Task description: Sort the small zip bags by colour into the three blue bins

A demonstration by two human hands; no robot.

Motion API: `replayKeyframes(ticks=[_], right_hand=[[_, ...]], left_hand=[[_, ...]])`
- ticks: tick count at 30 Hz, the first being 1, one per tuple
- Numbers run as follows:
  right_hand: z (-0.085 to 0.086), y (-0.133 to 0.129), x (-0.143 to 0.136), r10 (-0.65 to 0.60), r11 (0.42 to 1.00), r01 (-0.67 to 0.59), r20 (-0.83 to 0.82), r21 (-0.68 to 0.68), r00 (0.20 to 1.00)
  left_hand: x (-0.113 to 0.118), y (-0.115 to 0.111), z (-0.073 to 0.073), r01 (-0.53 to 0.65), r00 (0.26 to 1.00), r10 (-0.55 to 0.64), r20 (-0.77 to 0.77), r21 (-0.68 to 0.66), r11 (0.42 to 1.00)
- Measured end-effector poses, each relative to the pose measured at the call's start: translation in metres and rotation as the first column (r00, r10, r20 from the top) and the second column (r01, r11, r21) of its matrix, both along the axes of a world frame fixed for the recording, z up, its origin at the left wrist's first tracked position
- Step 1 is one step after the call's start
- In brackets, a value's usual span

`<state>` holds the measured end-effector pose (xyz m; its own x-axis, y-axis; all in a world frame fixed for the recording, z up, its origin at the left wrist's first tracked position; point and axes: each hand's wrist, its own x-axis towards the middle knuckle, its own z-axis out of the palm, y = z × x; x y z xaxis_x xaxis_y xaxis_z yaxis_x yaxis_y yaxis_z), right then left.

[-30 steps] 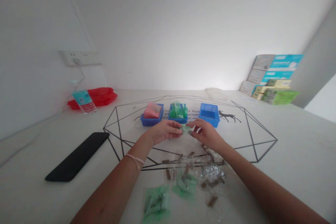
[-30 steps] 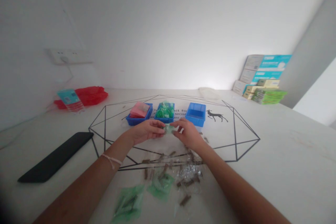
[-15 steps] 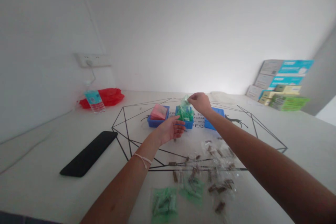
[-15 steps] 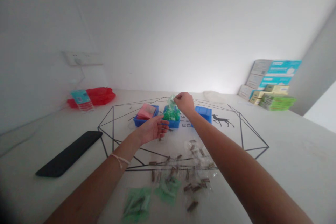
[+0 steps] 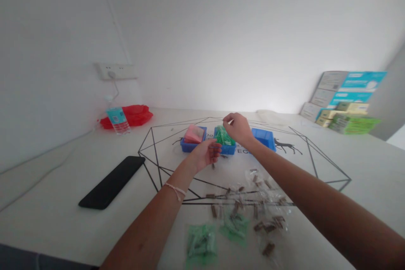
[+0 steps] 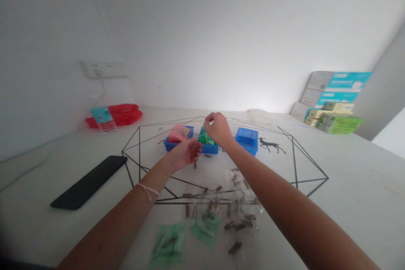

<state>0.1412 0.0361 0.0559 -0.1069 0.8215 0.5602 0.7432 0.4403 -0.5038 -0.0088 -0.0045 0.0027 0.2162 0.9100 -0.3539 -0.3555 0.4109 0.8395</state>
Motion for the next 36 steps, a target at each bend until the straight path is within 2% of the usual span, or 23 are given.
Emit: replayKeyframes(ticks=[2, 4, 5, 7, 10, 12, 13, 16, 19, 22, 24, 26, 27, 29, 31, 33, 36], right_hand=[[0.001, -0.025, 0.005, 0.132, 0.991, -0.134, -0.083, -0.024, 0.988], [-0.001, -0.056, 0.010, 0.286, 0.949, -0.292, -0.069, -0.117, 0.956], [-0.004, -0.073, 0.011, 0.392, 0.903, -0.390, -0.026, -0.179, 0.920], [-0.012, -0.106, 0.012, 0.609, 0.762, -0.560, 0.067, -0.325, 0.790], [-0.030, -0.147, 0.004, 0.759, 0.638, -0.672, 0.162, -0.376, 0.631], [-0.041, -0.163, -0.005, 0.777, 0.627, -0.663, 0.260, -0.409, 0.574], [-0.046, -0.168, -0.010, 0.770, 0.636, -0.637, 0.298, -0.435, 0.565], [-0.053, -0.172, -0.023, 0.722, 0.677, -0.526, 0.325, -0.515, 0.611], [-0.050, -0.168, -0.024, 0.713, 0.648, -0.474, 0.256, -0.597, 0.653], [-0.044, -0.151, -0.009, 0.676, 0.580, -0.498, 0.039, -0.645, 0.736], [-0.044, -0.134, 0.007, 0.569, 0.554, -0.530, -0.173, -0.641, 0.804], [-0.048, -0.114, 0.026, 0.391, 0.548, -0.551, -0.390, -0.629, 0.834], [-0.051, -0.106, 0.034, 0.283, 0.541, -0.563, -0.495, -0.625, 0.822], [-0.058, -0.093, 0.048, 0.060, 0.560, -0.583, -0.673, -0.588, 0.737], [-0.064, -0.087, 0.056, -0.093, 0.565, -0.577, -0.739, -0.591, 0.667], [-0.066, -0.085, 0.059, -0.168, 0.568, -0.563, -0.754, -0.600, 0.634], [-0.066, -0.087, 0.058, -0.182, 0.587, -0.523, -0.730, -0.618, 0.659]], left_hand=[[-0.001, 0.001, -0.002, -0.016, 1.000, 0.016, 0.011, 0.012, 1.000], [0.000, 0.002, -0.004, -0.013, 1.000, 0.013, 0.023, 0.035, 0.999], [0.000, 0.002, -0.005, -0.010, 1.000, 0.008, 0.028, 0.048, 0.999], [0.002, 0.001, -0.005, -0.007, 1.000, 0.006, 0.016, 0.058, 0.998], [0.003, -0.002, -0.001, -0.011, 0.998, 0.013, -0.058, 0.021, 1.000], [0.004, -0.005, 0.002, -0.010, 0.996, 0.011, -0.092, 0.013, 1.000], [0.005, -0.006, 0.003, -0.009, 0.995, 0.010, -0.101, 0.016, 1.000], [0.006, -0.009, 0.006, -0.015, 0.992, 0.018, -0.126, 0.021, 1.000], [0.007, -0.010, 0.008, -0.005, 0.989, 0.008, -0.149, 0.025, 1.000], [0.007, -0.012, 0.008, 0.028, 0.990, -0.022, -0.141, 0.038, 0.999], [0.007, -0.012, 0.008, 0.059, 0.991, -0.052, -0.120, 0.050, 0.997], [0.007, -0.012, 0.006, 0.106, 0.988, -0.100, -0.118, 0.047, 0.993], [0.007, -0.012, 0.005, 0.138, 0.983, -0.132, -0.128, 0.040, 0.990], [0.009, -0.012, 0.002, 0.219, 0.964, -0.212, -0.161, 0.026, 0.975], [0.012, -0.013, -0.002, 0.306, 0.935, -0.294, -0.200, 0.033, 0.952], [0.015, -0.015, -0.004, 0.373, 0.905, -0.352, -0.237, 0.049, 0.926], [0.017, -0.018, -0.005, 0.404, 0.876, -0.366, -0.315, 0.065, 0.912]])
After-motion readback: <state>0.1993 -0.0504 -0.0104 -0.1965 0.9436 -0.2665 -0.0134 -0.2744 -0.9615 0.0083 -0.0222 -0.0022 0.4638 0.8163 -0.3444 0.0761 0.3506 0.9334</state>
